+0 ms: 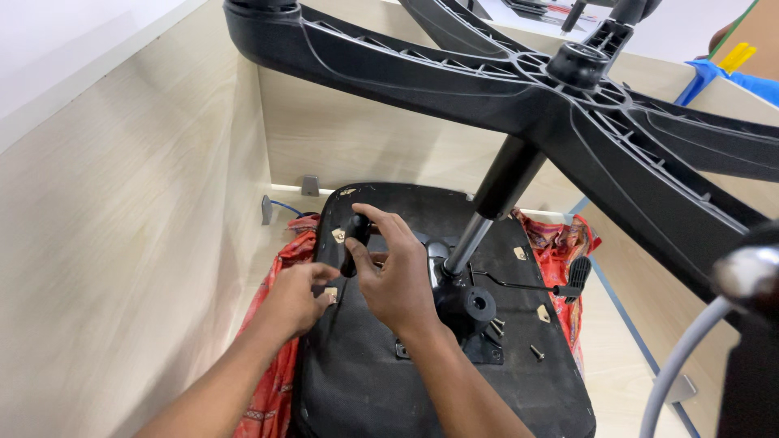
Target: The person assembles an office chair by attaching the seat to the base using a screwdriver and screws. They repeatedly tighten screws, reposition the seat, and adjust components to secure the connection.
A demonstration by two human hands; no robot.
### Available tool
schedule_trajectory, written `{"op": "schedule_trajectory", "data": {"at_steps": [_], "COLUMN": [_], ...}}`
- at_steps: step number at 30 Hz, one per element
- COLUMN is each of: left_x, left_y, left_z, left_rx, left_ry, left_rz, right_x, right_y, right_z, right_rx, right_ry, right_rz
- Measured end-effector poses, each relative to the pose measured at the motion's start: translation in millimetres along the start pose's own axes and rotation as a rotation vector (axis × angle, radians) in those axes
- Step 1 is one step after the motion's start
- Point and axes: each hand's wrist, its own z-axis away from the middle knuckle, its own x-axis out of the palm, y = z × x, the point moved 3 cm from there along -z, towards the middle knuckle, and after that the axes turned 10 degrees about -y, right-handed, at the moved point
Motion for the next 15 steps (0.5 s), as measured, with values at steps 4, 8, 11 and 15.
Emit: {"op": "schedule_trajectory", "data": {"at_steps": [4, 8, 11, 15], "left_x": [22.8, 21.0, 18.2, 17.5], "left_y": [-6.4, -12.6, -15.9, -20.2], "left_z": [-0.4, -4.4, -6.3, -8.7], "left_rx": [0.111, 0.057, 0.022, 0.010], "left_ry": [0.063, 0.069, 0.078, 0.103], "left_rz": [-0.153, -0.149, -0.141, -0.130], "right_x": [-3.7, -8.5, -9.3, -6.9], "right_y": [-1.9, -7.9, -8.7, -7.2], "right_z": [0.5, 1.7, 0.4, -3.0], "right_rx": [0.053, 0.025, 0.034, 0.004], "right_ry": [-0.023, 0.011, 0.019, 0.029], "right_rz": [0.004, -0.012, -0.039, -0.039]}}
